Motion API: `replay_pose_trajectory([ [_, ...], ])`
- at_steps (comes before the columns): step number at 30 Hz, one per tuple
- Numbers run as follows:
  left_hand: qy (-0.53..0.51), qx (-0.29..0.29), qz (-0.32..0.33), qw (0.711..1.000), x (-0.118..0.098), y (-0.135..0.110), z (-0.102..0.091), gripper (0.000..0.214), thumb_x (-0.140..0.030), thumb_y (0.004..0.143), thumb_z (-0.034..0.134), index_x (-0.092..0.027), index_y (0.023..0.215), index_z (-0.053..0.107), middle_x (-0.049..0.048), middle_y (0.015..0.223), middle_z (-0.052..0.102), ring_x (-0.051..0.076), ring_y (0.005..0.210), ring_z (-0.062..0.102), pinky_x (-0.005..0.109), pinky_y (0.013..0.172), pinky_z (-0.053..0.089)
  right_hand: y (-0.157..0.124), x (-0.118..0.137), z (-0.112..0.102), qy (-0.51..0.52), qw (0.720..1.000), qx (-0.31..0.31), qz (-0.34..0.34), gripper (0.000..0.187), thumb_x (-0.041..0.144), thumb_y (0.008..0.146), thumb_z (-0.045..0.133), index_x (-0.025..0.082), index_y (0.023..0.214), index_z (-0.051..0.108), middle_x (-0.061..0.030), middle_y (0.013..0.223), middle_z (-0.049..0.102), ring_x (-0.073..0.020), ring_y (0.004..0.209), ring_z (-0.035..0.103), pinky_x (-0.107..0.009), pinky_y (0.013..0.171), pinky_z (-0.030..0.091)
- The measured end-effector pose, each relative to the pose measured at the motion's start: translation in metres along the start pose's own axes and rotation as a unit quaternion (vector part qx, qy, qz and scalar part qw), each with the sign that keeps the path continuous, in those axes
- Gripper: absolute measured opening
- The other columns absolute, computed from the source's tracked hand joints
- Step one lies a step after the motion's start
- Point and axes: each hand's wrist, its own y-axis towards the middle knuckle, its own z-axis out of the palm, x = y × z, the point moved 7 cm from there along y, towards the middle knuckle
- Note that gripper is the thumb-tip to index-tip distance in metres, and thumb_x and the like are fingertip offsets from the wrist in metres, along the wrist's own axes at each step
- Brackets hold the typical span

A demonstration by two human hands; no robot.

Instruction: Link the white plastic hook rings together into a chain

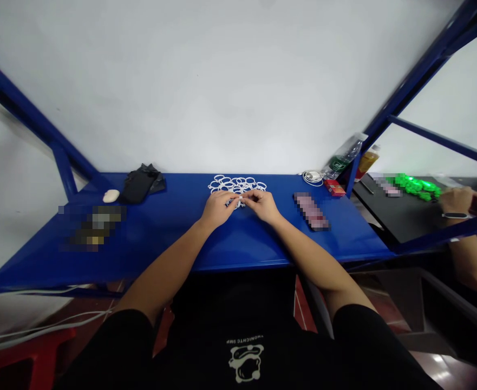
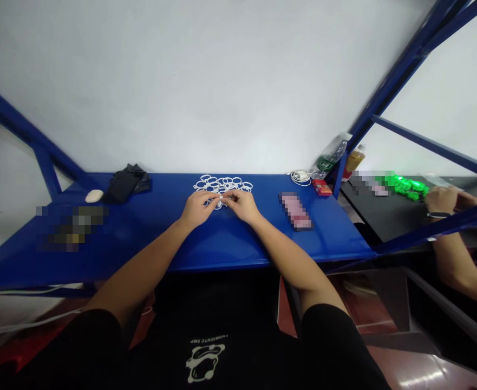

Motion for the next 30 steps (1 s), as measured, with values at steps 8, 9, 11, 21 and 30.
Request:
replay_pose_trajectory([
  [8,-0.001,-0.004,0.008,1.000,0.003,-0.001,0.002,0.020,-0.030,0.102,0.060,-0.024,0.097,0.079,0.0059,0.100,0.081,0.024,0.096,0.074,0.038,0.092,0.057,-0.001,0.010,0.001,-0.048,0.998,0.029,-0.034,0.018,0.035,0.097,0.070,0.022,0.096,0.081,-0.0041,0.094,0.081,-0.0180,0.081,0.070,-0.029,0.079,0.053],
  [9,-0.003,-0.005,0.008,1.000,0.003,-0.002,0.002,0.021,-0.030,0.102,0.060,-0.023,0.098,0.079,0.0061,0.100,0.081,0.024,0.096,0.074,0.038,0.092,0.057,-0.001,0.011,0.001,-0.057,0.997,0.023,-0.037,0.017,0.034,0.097,0.070,0.022,0.095,0.081,-0.0043,0.094,0.081,-0.0182,0.082,0.071,-0.029,0.080,0.053],
  [11,-0.008,-0.009,0.012,1.000,0.003,-0.002,0.003,0.021,-0.030,0.102,0.060,-0.023,0.098,0.078,0.0064,0.100,0.081,0.024,0.096,0.074,0.038,0.091,0.057,-0.001,0.013,0.000,-0.070,0.996,0.010,-0.052,0.015,0.031,0.098,0.069,0.021,0.094,0.079,-0.0044,0.094,0.081,-0.0182,0.083,0.072,-0.029,0.079,0.053],
  [21,-0.039,-0.036,0.043,0.998,0.002,-0.002,0.002,0.016,-0.033,0.102,0.065,-0.023,0.100,0.078,0.0056,0.098,0.080,0.023,0.093,0.074,0.038,0.090,0.057,-0.005,0.016,0.000,-0.100,0.987,-0.041,-0.121,0.013,0.027,0.100,0.066,0.021,0.096,0.077,-0.0041,0.091,0.080,-0.0177,0.081,0.071,-0.028,0.076,0.051],
  [30,0.130,-0.084,-0.082,0.985,0.062,0.012,-0.043,0.005,-0.023,0.090,0.070,-0.022,0.088,0.074,0.0100,0.120,0.077,0.032,0.118,0.067,0.051,0.109,0.046,0.008,-0.005,-0.015,-0.207,0.972,0.035,-0.105,0.029,0.023,0.101,0.063,0.021,0.126,0.078,-0.0095,0.116,0.081,-0.0221,0.101,0.074,-0.033,0.090,0.055],
])
